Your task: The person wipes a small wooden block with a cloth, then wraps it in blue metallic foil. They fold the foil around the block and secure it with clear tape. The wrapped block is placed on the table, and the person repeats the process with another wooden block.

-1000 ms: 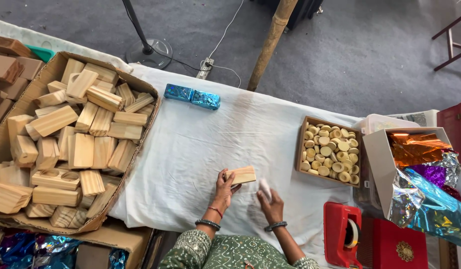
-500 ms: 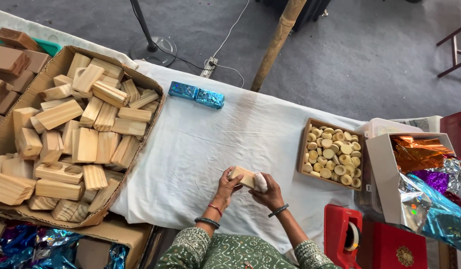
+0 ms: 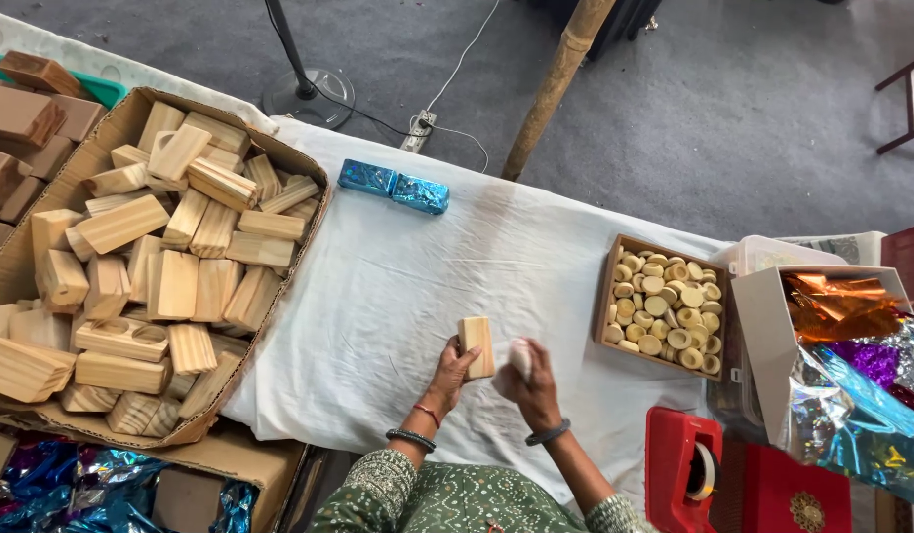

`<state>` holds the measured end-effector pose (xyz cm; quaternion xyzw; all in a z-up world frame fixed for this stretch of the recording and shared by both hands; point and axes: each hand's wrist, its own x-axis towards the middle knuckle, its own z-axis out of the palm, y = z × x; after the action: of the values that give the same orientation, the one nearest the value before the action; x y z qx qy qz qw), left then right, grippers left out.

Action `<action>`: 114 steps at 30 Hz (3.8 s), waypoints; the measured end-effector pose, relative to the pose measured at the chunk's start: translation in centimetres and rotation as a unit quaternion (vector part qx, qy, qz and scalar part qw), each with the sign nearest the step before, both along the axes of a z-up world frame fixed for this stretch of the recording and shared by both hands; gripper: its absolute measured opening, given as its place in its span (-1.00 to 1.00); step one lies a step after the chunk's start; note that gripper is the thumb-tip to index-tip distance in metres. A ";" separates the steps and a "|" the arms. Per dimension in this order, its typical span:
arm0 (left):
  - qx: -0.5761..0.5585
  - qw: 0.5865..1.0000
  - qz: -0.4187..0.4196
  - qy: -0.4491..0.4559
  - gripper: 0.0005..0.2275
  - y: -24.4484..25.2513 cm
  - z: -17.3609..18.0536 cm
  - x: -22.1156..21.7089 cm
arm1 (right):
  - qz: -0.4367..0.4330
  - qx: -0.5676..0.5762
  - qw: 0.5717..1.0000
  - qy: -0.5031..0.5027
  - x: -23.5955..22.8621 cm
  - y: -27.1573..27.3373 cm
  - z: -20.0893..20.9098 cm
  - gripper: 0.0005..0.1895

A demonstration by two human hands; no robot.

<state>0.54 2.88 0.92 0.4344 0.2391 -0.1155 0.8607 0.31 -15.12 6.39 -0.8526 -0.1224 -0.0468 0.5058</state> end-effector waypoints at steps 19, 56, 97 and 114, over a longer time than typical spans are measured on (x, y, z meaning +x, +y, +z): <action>-0.123 0.987 -0.105 -0.006 -0.49 -1.9 1.3 -0.8 | -0.042 0.261 0.904 0.334 6.5 1.6 -6.2 -0.57; 0.118 0.989 0.090 -0.024 -0.69 -2.5 -6.6 2.0 | -0.182 0.189 0.913 0.313 -1.5 3.9 -5.2 -0.47; 0.615 0.765 -0.141 -0.131 -0.34 6.3 -1.8 5.2 | -0.028 -0.198 0.980 0.006 8.2 3.0 -1.1 -0.72; 0.606 0.768 -0.134 -0.159 -0.43 6.8 -1.6 5.1 | -0.029 -0.332 0.943 0.001 8.2 5.4 -3.1 -0.76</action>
<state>5.67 9.68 -0.72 0.9056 0.0589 0.0102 0.4199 8.53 -9.67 3.25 -0.9755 -0.1059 -0.0173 0.1922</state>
